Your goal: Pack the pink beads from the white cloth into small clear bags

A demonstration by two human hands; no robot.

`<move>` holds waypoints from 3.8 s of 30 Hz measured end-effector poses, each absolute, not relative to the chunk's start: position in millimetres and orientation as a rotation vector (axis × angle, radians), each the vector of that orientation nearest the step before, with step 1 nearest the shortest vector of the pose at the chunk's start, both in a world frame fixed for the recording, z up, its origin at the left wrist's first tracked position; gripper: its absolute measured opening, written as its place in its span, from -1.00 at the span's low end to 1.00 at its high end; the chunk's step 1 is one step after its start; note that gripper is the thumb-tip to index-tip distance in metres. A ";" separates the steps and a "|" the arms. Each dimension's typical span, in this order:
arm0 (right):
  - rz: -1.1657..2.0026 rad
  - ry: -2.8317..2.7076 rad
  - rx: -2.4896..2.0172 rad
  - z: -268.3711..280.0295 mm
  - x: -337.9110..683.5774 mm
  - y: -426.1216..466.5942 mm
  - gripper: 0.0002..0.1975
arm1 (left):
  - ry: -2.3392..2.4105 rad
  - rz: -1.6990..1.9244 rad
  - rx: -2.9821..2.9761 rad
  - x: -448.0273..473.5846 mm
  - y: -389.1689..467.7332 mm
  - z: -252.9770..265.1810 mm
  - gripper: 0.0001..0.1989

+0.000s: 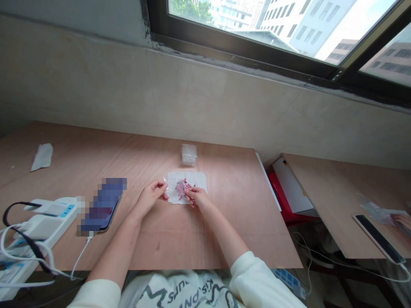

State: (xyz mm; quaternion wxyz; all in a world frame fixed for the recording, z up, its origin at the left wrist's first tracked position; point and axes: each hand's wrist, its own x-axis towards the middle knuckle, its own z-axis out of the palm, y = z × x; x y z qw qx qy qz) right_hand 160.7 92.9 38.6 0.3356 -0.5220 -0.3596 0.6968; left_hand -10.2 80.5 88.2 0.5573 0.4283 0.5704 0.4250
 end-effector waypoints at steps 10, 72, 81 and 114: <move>1.869 -0.900 -1.315 41.5 165.1 93.8 -0.76 | 1.348 0.950 1.108 -5.2 92.3 96.4 -0.67; 1.364 -1.071 -1.425 89.2 172.4 107.9 -0.89 | 1.197 1.001 1.131 5.8 72.5 80.4 -0.70; 1.030 -1.529 -1.316 107.1 178.1 109.3 -0.83 | 1.207 0.953 1.381 11.4 105.5 113.6 -0.65; 1.253 -1.122 -1.485 105.2 174.5 108.9 -0.92 | 1.181 0.988 1.555 17.7 116.8 102.7 -0.84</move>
